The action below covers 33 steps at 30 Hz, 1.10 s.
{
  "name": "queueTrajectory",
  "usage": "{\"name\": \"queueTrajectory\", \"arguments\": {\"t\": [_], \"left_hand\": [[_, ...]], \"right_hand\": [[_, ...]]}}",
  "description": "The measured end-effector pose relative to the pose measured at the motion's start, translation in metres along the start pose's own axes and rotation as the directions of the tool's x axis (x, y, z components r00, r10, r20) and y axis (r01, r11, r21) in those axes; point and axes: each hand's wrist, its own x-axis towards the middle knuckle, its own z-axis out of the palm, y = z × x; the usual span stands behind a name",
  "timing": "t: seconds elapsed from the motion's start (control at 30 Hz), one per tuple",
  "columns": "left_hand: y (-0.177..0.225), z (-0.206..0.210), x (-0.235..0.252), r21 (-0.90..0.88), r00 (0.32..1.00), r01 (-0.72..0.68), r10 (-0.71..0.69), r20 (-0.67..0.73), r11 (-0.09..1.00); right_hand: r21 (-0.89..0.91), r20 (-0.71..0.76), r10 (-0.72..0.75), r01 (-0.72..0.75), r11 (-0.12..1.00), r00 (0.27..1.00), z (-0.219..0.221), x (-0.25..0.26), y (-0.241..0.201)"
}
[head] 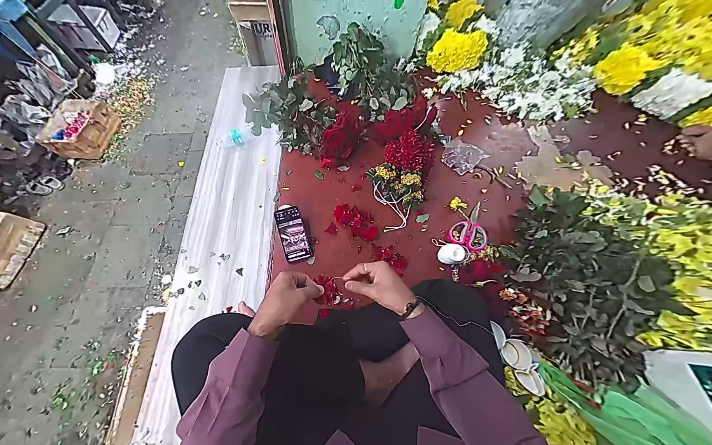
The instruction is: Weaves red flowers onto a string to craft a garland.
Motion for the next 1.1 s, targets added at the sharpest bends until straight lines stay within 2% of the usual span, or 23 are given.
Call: {"name": "queueTrajectory", "arguments": {"t": [0.07, 0.13, 0.23, 0.27, 0.3, 0.33, 0.37, 0.4, 0.43, 0.47, 0.5, 0.53, 0.57, 0.6, 0.67, 0.73, 0.8, 0.87, 0.9, 0.97, 1.0, 1.07, 1.1], "left_hand": [[0.0, 0.001, -0.002, -0.064, 0.997, 0.037, -0.041, -0.061, 0.997], [0.0, 0.003, -0.001, -0.069, 0.988, 0.071, -0.08, -0.135, 0.995], [-0.002, 0.008, 0.0, 0.099, 0.978, 0.134, -0.115, -0.174, 0.986], [-0.002, 0.009, 0.0, 0.222, 0.986, 0.137, -0.11, -0.128, 0.965], [-0.001, 0.01, -0.002, 0.336, 0.995, 0.096, -0.098, -0.012, 0.937], [0.003, 0.01, -0.006, 0.375, 0.984, -0.011, -0.055, 0.166, 0.927], [0.007, 0.008, -0.008, 0.312, 0.93, -0.175, 0.052, 0.364, 0.934], [0.011, 0.008, -0.009, 0.139, 0.846, -0.32, 0.217, 0.488, 0.937], [0.014, 0.009, -0.009, -0.066, 0.783, -0.396, 0.375, 0.496, 0.916], [0.017, 0.009, -0.011, -0.21, 0.789, -0.421, 0.471, 0.394, 0.882], [0.019, 0.008, -0.012, -0.25, 0.852, -0.421, 0.475, 0.221, 0.872], [0.019, 0.005, -0.01, -0.192, 0.914, -0.393, 0.405, 0.025, 0.899], [0.016, 0.003, -0.006, -0.043, 0.938, -0.325, 0.316, -0.145, 0.945], [0.01, 0.001, -0.003, 0.124, 0.935, -0.219, 0.244, -0.257, 0.968], [0.004, -0.001, -0.004, 0.272, 0.951, -0.083, 0.158, -0.266, 0.959], [0.005, -0.001, -0.008, 0.367, 0.983, -0.052, 0.113, -0.147, 0.929], [0.011, -0.002, -0.01, 0.413, 0.999, -0.039, 0.044, -0.004, 0.91], [0.013, 0.0, -0.009, 0.388, 0.998, -0.027, 0.005, 0.058, 0.921], [0.013, -0.001, -0.009, 0.366, 0.998, -0.015, -0.007, 0.059, 0.93], [0.011, -0.002, -0.008, 0.35, 0.999, 0.016, -0.03, 0.035, 0.937], [0.011, -0.003, -0.007, 0.347, 0.999, 0.036, -0.046, 0.019, 0.937], [0.01, -0.002, -0.005, 0.339, 0.998, 0.066, -0.068, -0.005, 0.938], [0.008, -0.002, -0.004, 0.334, 0.997, 0.08, -0.079, -0.017, 0.939]], "right_hand": [[-0.036, 0.004, -0.045, 0.045, 0.998, 0.999, -0.01, -0.002, -0.005], [-0.008, 0.133, -0.126, 0.128, 0.992, 0.983, -0.009, -0.01, -0.015], [0.034, 0.293, -0.222, 0.222, 0.974, 0.93, 0.009, -0.019, -0.026], [0.057, 0.302, -0.253, 0.247, 0.967, 0.919, 0.013, -0.019, -0.029], [0.082, 0.284, -0.271, 0.258, 0.963, 0.92, 0.015, -0.016, -0.03], [0.111, 0.251, -0.273, 0.252, 0.961, 0.929, 0.015, -0.011, -0.028], [0.14, 0.227, -0.256, 0.229, 0.963, 0.94, 0.013, -0.004, -0.023], [0.18, 0.231, -0.227, 0.188, 0.965, 0.946, 0.011, 0.001, -0.016], [0.245, 0.265, -0.197, 0.131, 0.96, 0.944, 0.01, 0.004, -0.009], [0.323, 0.298, -0.17, 0.068, 0.944, 0.939, 0.014, 0.002, -0.003], [0.35, 0.326, -0.148, 0.027, 0.936, 0.934, 0.019, -0.002, -0.002], [0.328, 0.357, -0.139, 0.015, 0.945, 0.924, 0.024, -0.004, -0.004], [0.304, 0.354, -0.181, 0.07, 0.95, 0.918, 0.028, -0.004, -0.006], [0.296, 0.338, -0.233, 0.132, 0.946, 0.912, 0.027, -0.005, -0.01], [0.327, 0.267, -0.302, 0.209, 0.922, 0.915, 0.017, -0.009, -0.019], [0.352, 0.179, -0.263, 0.188, 0.917, 0.948, 0.0, -0.011, -0.023], [0.35, 0.175, -0.171, 0.101, 0.931, 0.97, -0.017, -0.007, -0.02], [0.248, 0.234, -0.039, -0.021, 0.969, 0.971, -0.031, 0.007, -0.014], [0.124, 0.229, 0.059, -0.089, 0.988, 0.972, -0.036, 0.021, -0.012], [-0.196, 0.07, 0.237, -0.219, 0.956, 0.969, -0.035, 0.063, 0.0], [-0.349, -0.058, 0.276, -0.278, 0.895, 0.959, -0.03, 0.088, 0.011], [-0.528, -0.279, 0.273, -0.385, 0.757, 0.92, -0.018, 0.132, 0.034], [-0.583, -0.33, 0.272, -0.422, 0.695, 0.904, -0.01, 0.151, 0.045]]}}
